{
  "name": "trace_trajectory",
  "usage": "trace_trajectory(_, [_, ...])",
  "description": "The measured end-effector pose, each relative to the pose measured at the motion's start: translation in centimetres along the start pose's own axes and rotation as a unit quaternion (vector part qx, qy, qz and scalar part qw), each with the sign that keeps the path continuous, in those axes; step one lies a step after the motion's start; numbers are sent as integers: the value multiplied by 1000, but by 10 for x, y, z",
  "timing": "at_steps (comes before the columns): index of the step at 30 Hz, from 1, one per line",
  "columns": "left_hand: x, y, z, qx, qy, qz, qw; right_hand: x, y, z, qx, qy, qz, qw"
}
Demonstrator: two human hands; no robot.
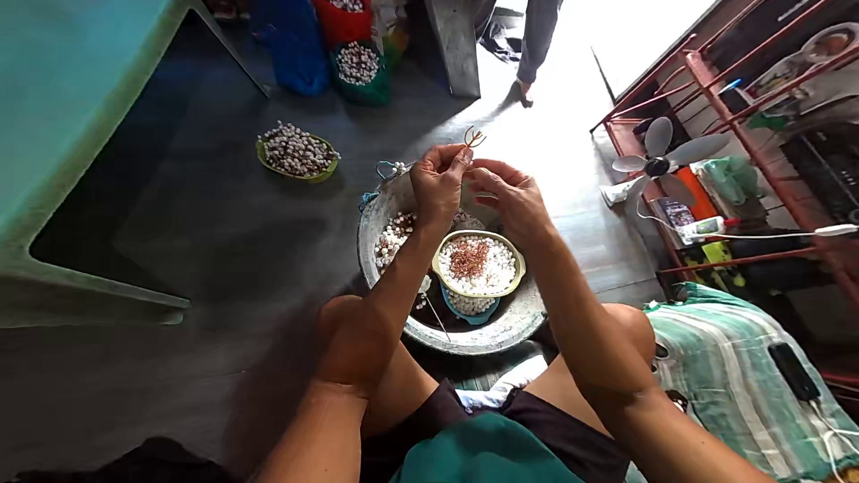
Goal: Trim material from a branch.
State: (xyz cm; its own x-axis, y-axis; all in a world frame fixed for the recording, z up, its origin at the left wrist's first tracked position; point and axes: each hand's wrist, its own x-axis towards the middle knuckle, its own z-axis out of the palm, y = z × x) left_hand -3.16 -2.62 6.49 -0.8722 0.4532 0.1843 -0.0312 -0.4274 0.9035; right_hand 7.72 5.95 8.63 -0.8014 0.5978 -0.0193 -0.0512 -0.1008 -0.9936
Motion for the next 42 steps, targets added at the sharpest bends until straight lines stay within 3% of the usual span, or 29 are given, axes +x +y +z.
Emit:
trace_trajectory(3, [-8,1,1,33,4,42,999,-5,10,24,63,53,0,997])
trace_trajectory(7, [-12,7,0,45,-13,28,998,-5,6,28,120,65,27,990])
trace_trajectory(12, [-14,15,-1,84,-79,18,993,-8,1,20,98,85,4,992])
trace_trajectory(15, [-27,25,-6,164,-130,35,977,-16,8,19,61,95,2,994])
trace_trajectory(19, [-10,8,-8,226,-130,50,964,1,14,18,84,120,-9,989])
trace_trajectory(25, [-5,9,-12,316,-92,78,941,4,10,45,131,203,22,970])
trace_trajectory(29, [-4,13,-17,349,-81,87,930,10,15,61,150,226,-2,962])
trace_trajectory(33, [0,13,-23,334,-85,95,934,12,17,72,146,240,-20,959])
trace_trajectory(42, [11,18,-42,183,-95,75,976,19,16,83,104,240,-71,963])
